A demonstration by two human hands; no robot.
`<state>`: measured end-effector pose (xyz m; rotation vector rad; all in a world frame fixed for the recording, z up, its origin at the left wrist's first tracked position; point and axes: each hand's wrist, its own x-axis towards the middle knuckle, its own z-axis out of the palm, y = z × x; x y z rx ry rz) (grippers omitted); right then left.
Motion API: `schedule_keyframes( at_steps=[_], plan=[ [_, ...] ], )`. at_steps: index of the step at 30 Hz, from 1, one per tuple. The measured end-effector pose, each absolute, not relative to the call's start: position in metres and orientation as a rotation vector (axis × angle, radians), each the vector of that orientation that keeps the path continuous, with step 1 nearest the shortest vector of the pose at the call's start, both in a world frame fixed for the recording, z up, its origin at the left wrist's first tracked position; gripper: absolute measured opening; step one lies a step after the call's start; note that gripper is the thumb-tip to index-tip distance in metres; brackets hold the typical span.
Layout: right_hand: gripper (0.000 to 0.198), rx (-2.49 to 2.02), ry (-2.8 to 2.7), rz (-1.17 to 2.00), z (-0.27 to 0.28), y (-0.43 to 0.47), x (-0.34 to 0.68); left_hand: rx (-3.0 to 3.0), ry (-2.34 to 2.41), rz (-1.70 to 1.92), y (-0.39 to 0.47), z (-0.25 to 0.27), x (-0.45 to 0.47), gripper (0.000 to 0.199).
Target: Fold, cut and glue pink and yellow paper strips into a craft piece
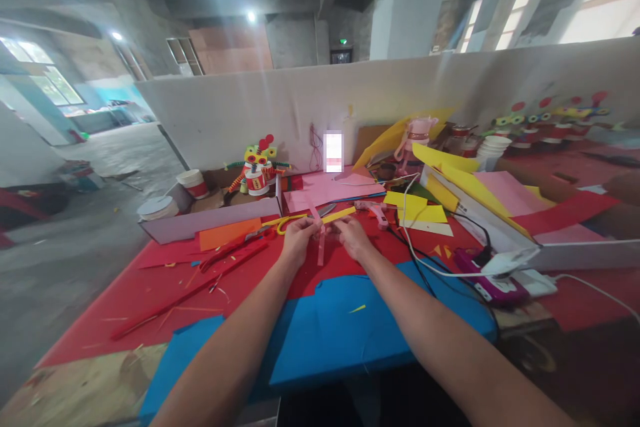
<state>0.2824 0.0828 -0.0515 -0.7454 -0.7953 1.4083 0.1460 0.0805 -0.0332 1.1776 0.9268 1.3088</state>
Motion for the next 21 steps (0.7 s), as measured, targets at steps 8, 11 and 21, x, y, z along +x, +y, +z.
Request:
schedule_keyframes(
  at_steps=[8, 11, 21],
  plan=[
    [0.038, -0.666, -0.931, 1.511, -0.0550, 0.0785, 0.2793, 1.109, 0.890, 1.264, 0.0806, -0.0338, 0.1459, 0.026],
    [0.042, -0.697, -0.920, 1.498, -0.0555, 0.0785, 0.2789, 1.128, 0.930, 1.278, 0.0802, -0.0334, 0.1462, 0.025],
    [0.044, -0.772, -0.889, 1.441, -0.0521, 0.0747, 0.2793, 1.244, 0.991, 1.307, 0.0798, -0.0352, 0.1464, 0.026]
  ],
)
